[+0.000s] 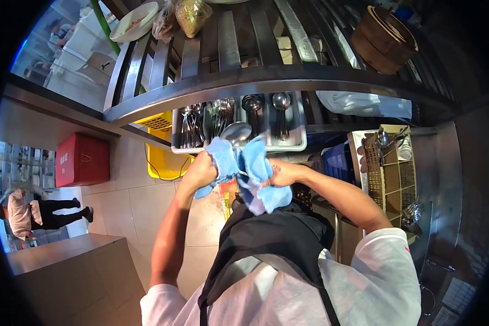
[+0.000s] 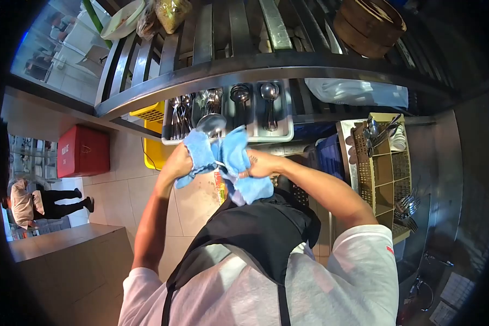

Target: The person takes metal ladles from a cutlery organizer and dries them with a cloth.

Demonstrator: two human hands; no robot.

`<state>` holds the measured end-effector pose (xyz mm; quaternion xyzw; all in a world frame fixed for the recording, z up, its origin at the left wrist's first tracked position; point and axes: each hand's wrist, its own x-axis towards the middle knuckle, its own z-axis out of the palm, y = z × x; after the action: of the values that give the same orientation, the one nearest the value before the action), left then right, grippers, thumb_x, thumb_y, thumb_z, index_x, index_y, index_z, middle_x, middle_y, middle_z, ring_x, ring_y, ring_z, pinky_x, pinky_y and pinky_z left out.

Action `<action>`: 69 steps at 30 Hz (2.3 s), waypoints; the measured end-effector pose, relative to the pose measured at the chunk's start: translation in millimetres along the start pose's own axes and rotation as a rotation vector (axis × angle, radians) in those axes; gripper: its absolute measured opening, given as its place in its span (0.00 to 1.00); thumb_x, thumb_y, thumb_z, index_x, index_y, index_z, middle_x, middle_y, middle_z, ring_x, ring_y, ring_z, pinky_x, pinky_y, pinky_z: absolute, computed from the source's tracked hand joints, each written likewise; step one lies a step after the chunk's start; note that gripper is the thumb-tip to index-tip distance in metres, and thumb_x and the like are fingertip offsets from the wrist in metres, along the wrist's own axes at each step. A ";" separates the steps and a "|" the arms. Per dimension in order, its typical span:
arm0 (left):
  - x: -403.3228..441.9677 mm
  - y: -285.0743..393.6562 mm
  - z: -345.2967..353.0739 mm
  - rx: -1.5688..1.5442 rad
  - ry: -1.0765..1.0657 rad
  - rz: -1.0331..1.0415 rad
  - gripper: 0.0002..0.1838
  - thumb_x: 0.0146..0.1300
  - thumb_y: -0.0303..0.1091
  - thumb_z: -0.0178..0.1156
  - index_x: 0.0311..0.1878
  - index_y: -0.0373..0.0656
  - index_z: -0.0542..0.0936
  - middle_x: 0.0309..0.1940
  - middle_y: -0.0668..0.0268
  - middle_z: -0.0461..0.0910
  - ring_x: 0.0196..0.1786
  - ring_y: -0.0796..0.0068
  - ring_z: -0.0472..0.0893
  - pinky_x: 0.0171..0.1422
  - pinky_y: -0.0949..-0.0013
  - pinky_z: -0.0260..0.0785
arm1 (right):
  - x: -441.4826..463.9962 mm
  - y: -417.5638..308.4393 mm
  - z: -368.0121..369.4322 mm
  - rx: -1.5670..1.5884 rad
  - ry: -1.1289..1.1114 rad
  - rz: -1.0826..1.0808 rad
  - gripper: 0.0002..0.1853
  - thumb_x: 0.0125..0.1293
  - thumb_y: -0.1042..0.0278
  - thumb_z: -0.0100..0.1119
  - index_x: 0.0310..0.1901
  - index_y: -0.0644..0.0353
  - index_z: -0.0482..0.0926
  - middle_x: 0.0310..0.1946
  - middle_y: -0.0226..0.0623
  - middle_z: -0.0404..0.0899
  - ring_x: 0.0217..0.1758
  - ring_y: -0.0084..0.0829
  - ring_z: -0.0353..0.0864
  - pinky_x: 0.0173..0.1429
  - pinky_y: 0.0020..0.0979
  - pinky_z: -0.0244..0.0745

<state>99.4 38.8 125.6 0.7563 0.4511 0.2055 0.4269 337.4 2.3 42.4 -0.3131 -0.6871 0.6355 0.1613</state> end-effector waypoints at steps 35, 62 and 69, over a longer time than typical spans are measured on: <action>-23.0 -60.6 166.9 -0.470 0.341 -0.310 0.09 0.51 0.28 0.47 0.34 0.35 0.72 0.30 0.55 0.74 0.36 0.62 0.74 0.40 0.64 0.65 | 28.0 53.7 65.4 0.716 1.128 0.280 0.08 0.58 0.72 0.48 0.38 0.64 0.71 0.35 0.34 0.73 0.36 0.25 0.74 0.37 0.25 0.70; -10.1 33.8 10.6 0.591 -0.064 0.149 0.07 0.36 0.26 0.56 0.21 0.32 0.75 0.21 0.49 0.74 0.27 0.52 0.75 0.33 0.59 0.67 | -2.7 -37.4 -44.1 -0.222 0.590 -0.201 0.07 0.51 0.75 0.55 0.34 0.63 0.75 0.31 0.41 0.77 0.35 0.24 0.74 0.39 0.26 0.67; 3.3 1.0 90.5 -0.209 0.259 -0.096 0.08 0.44 0.26 0.56 0.31 0.36 0.74 0.25 0.62 0.75 0.32 0.69 0.75 0.39 0.69 0.66 | 54.3 -51.8 -4.0 1.309 1.498 -0.186 0.10 0.62 0.69 0.44 0.44 0.61 0.68 0.39 0.33 0.73 0.40 0.27 0.73 0.43 0.31 0.70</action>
<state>164.6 -0.3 76.3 0.6526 0.5141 0.3262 0.4509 287.3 40.1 83.8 -0.4275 0.0556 0.5123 0.7428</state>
